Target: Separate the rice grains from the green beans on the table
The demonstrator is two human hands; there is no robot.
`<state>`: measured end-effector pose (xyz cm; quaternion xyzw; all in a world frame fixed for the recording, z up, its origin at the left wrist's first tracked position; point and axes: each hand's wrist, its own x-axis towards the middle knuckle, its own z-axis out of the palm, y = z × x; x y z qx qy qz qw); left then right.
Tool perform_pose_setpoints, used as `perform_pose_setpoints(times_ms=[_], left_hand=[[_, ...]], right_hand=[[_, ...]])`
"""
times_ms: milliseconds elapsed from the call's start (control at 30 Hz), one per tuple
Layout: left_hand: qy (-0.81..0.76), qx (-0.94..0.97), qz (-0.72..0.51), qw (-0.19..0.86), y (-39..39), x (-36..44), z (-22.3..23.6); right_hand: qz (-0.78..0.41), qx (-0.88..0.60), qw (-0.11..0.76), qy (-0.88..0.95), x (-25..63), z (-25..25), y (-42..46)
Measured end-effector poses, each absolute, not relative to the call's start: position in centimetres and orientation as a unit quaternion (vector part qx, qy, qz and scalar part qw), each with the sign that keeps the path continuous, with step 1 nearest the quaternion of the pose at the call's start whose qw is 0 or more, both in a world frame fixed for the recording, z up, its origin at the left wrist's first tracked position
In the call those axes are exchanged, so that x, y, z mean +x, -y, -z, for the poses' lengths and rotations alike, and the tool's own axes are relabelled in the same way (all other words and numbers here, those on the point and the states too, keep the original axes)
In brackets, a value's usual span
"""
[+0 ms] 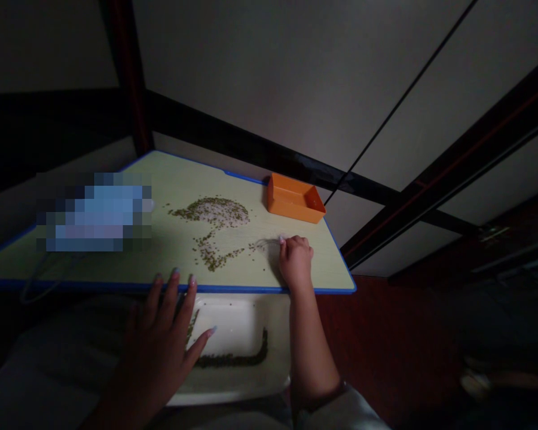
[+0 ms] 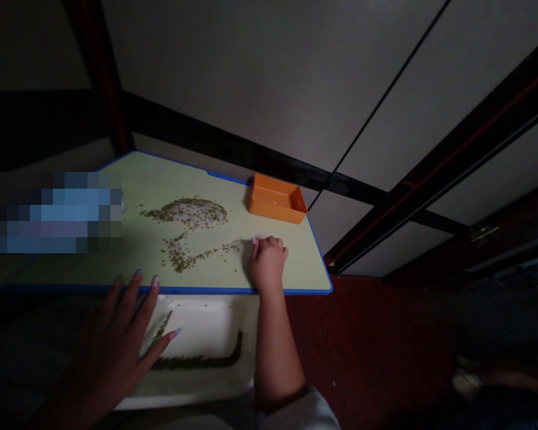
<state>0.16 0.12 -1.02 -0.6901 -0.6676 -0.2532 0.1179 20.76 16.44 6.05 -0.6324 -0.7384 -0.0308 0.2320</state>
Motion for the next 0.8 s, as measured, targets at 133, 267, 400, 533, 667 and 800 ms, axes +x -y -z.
perform_pose_setpoints(times_ms=[133,267,400,533,667,800], left_hand=[[0.666,-0.691,0.254,0.118,-0.23,0.13,1.02],[0.665,-0.691,0.257,0.12,-0.31,0.09,1.03],[0.667,-0.691,0.254,0.117,-0.33,0.04,1.03],[0.665,-0.694,0.25,0.116,-0.36,0.01,1.17],[0.666,-0.694,0.249,0.113,-0.37,0.01,1.3],[0.663,-0.695,0.254,0.112,-0.3,0.07,1.13]], right_hand=[[0.03,-0.625,0.228,0.746,20.73,-5.95,-16.52],[0.027,-0.622,0.224,0.75,20.66,-5.9,-16.57],[0.024,-0.618,0.217,0.755,20.62,-5.88,-16.59],[0.023,-0.615,0.215,0.758,20.62,-5.88,-16.52],[0.023,-0.607,0.217,0.764,20.66,-5.93,-16.34],[0.021,-0.6,0.218,0.77,20.72,-5.91,-16.16]])
